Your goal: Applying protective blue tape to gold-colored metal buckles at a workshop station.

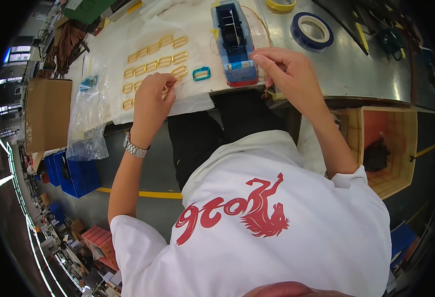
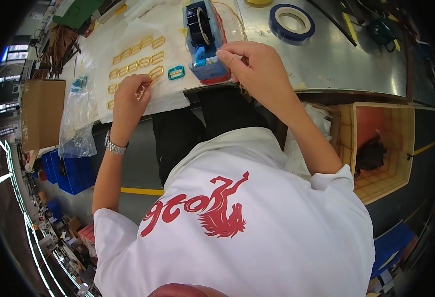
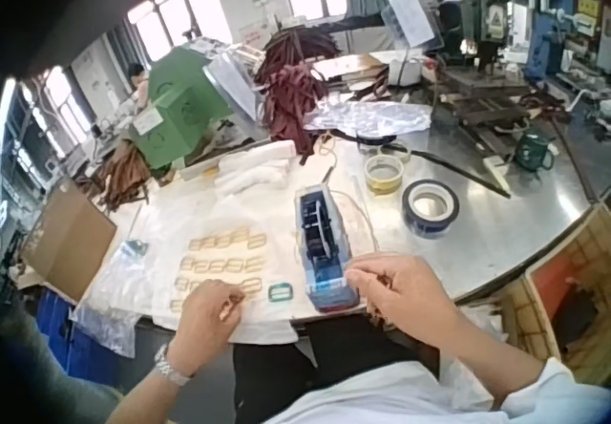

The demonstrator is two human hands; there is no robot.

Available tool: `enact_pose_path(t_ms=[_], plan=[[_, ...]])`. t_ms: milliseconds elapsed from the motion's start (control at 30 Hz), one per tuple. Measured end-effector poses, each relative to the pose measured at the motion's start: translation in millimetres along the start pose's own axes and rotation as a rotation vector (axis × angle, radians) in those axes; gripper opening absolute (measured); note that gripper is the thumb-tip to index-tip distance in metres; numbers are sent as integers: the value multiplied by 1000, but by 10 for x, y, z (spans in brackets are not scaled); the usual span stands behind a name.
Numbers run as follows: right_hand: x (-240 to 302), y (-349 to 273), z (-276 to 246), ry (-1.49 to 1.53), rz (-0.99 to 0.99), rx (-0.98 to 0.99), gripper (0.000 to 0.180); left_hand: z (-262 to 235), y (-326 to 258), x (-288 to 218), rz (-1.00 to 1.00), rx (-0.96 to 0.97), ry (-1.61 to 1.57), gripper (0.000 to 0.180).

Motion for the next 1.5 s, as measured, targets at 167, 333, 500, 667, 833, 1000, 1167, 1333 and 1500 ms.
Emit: enact_pose_path(t_ms=[167, 333, 500, 667, 833, 1000, 1167, 1333, 1500], plan=[[-33, 180, 213, -29, 117, 103, 33, 53, -39, 416, -636, -106, -1045, 9], [-106, 307, 300, 1, 65, 96, 25, 138, 28, 201, -627, -114, -1504, 12], [-93, 268, 288, 168, 130, 110, 25, 63, 173, -355, -526, -20, -1601, 13], [202, -132, 271, 306, 163, 160, 19, -101, 170, -789, -506, 2, -1459, 17], [-103, -579, 398, 436, 334, 209, 17, -25, 64, -1068, -538, 127, -1434, 18], [-205, -669, 411, 423, 372, 202, 24, 223, 37, -1116, -567, 198, -1425, 19], [-166, -704, 409, 443, 358, 190, 26, 289, 101, -1091, -556, 195, -1351, 19], [-162, -721, 407, 457, 343, 205, 28, 317, 130, -1090, -555, 205, -1329, 19], [-161, -758, 446, 499, 353, 207, 29, 372, 147, -1080, -557, 204, -1315, 18]])
Point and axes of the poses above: each hand's wrist, its own y-axis towards the middle knuckle, its own z-axis out of the palm, x = y × z, the point moved 7 cm from there along y, towards the middle knuckle, and after that the axes turned 5 degrees about z, right-handed, at the moved point
